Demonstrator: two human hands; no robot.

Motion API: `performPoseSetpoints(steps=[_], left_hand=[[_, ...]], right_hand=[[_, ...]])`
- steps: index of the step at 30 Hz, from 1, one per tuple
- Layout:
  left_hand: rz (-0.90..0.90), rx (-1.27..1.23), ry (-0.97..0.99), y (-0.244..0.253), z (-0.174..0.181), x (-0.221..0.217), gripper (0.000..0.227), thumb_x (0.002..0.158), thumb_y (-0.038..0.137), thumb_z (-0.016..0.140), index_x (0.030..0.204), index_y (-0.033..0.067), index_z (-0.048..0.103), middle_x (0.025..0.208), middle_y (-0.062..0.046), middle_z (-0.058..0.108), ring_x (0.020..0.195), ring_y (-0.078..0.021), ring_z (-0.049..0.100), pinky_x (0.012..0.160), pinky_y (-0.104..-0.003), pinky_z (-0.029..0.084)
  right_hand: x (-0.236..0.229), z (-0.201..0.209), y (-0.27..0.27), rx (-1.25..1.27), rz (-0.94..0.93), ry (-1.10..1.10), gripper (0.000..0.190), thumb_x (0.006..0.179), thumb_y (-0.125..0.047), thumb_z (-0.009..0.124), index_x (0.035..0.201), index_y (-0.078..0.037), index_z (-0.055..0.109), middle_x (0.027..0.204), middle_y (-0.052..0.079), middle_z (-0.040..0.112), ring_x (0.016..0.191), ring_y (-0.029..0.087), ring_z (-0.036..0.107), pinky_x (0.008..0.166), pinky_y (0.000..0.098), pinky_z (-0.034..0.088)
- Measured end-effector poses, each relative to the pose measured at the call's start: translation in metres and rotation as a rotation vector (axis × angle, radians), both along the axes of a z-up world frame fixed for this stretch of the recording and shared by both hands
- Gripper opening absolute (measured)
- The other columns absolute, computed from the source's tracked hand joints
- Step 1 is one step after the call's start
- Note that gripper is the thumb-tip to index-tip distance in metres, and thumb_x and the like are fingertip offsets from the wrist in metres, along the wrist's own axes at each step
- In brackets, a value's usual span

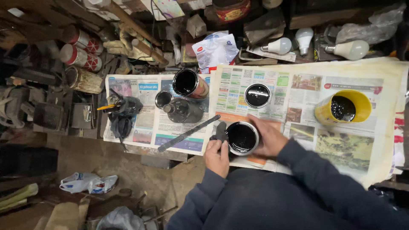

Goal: The recorder is mixing a dark liquid in tins, wiping them with a rag, and preparing containers on a newspaper-covered workbench.

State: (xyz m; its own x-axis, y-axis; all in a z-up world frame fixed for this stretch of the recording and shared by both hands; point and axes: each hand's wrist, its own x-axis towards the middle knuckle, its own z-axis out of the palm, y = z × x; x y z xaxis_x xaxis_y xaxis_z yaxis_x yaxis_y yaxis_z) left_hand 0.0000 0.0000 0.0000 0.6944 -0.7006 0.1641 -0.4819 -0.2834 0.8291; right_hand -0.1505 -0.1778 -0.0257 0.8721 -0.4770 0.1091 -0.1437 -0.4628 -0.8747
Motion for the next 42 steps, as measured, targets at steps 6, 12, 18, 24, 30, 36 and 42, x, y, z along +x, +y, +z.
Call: performPoseSetpoints(steps=[6, 12, 18, 24, 30, 36, 42], left_hand=[[-0.034, 0.034, 0.030, -0.003, 0.014, 0.002, 0.018, 0.095, 0.011, 0.069, 0.087, -0.0043, 0.066, 0.087, -0.016, 0.064, 0.078, -0.0301, 0.064, 0.070, -0.037, 0.050], [-0.078, 0.025, -0.001, -0.004, 0.015, 0.006, 0.016, 0.095, 0.010, 0.069, 0.086, -0.0037, 0.066, 0.087, -0.015, 0.063, 0.079, -0.0299, 0.064, 0.071, -0.037, 0.050], [-0.135, 0.031, -0.012, -0.005, 0.010, 0.015, 0.013, 0.093, 0.007, 0.070, 0.087, -0.0039, 0.067, 0.087, -0.016, 0.062, 0.079, -0.0302, 0.063, 0.071, -0.038, 0.050], [-0.192, 0.033, 0.002, -0.007, 0.007, 0.023, 0.011, 0.092, 0.007, 0.071, 0.088, -0.0030, 0.068, 0.088, -0.015, 0.063, 0.079, -0.0298, 0.064, 0.071, -0.038, 0.050], [-0.262, 0.062, -0.047, -0.008, 0.012, 0.030, 0.010, 0.092, 0.007, 0.071, 0.089, -0.0020, 0.067, 0.090, -0.015, 0.062, 0.081, -0.0308, 0.062, 0.073, -0.038, 0.050], [-0.308, 0.065, -0.011, -0.010, 0.015, 0.036, 0.008, 0.093, 0.007, 0.069, 0.092, -0.0019, 0.069, 0.089, -0.015, 0.062, 0.081, -0.0311, 0.063, 0.073, -0.038, 0.050], [-0.156, 0.039, -0.079, 0.001, 0.015, 0.011, 0.011, 0.093, 0.007, 0.070, 0.087, -0.0017, 0.067, 0.087, -0.016, 0.061, 0.080, -0.0324, 0.063, 0.070, -0.040, 0.050]], right_hand=[[0.008, -0.012, 0.039, 0.014, -0.247, -0.095, 0.098, 0.054, -0.021, 0.096, 0.138, -0.006, 0.048, 0.126, 0.016, 0.064, 0.119, 0.034, 0.064, 0.100, 0.0413, 0.051], [0.008, -0.008, 0.036, 0.035, -0.228, -0.082, 0.100, 0.052, -0.021, 0.096, 0.138, -0.007, 0.047, 0.123, 0.015, 0.064, 0.116, 0.033, 0.064, 0.099, 0.0407, 0.051], [0.007, -0.008, 0.034, 0.039, -0.208, -0.116, 0.097, 0.055, -0.019, 0.094, 0.139, -0.007, 0.048, 0.124, 0.015, 0.065, 0.118, 0.032, 0.065, 0.101, 0.0399, 0.051], [0.007, -0.006, 0.033, 0.049, -0.200, -0.109, 0.103, 0.052, -0.018, 0.095, 0.141, -0.006, 0.045, 0.125, 0.016, 0.065, 0.119, 0.033, 0.065, 0.100, 0.0405, 0.051], [0.006, -0.015, 0.033, 0.024, -0.198, -0.070, 0.105, 0.051, -0.021, 0.098, 0.142, -0.007, 0.045, 0.124, 0.016, 0.066, 0.118, 0.033, 0.065, 0.100, 0.0417, 0.051], [0.007, -0.011, 0.032, -0.013, -0.193, -0.034, 0.109, 0.051, -0.024, 0.099, 0.142, -0.005, 0.043, 0.127, 0.019, 0.063, 0.119, 0.037, 0.062, 0.099, 0.0441, 0.050], [0.003, -0.005, 0.020, 0.084, -0.077, -0.036, 0.103, 0.055, -0.025, 0.097, 0.143, -0.010, 0.045, 0.131, 0.016, 0.065, 0.122, 0.034, 0.065, 0.102, 0.0423, 0.053]])
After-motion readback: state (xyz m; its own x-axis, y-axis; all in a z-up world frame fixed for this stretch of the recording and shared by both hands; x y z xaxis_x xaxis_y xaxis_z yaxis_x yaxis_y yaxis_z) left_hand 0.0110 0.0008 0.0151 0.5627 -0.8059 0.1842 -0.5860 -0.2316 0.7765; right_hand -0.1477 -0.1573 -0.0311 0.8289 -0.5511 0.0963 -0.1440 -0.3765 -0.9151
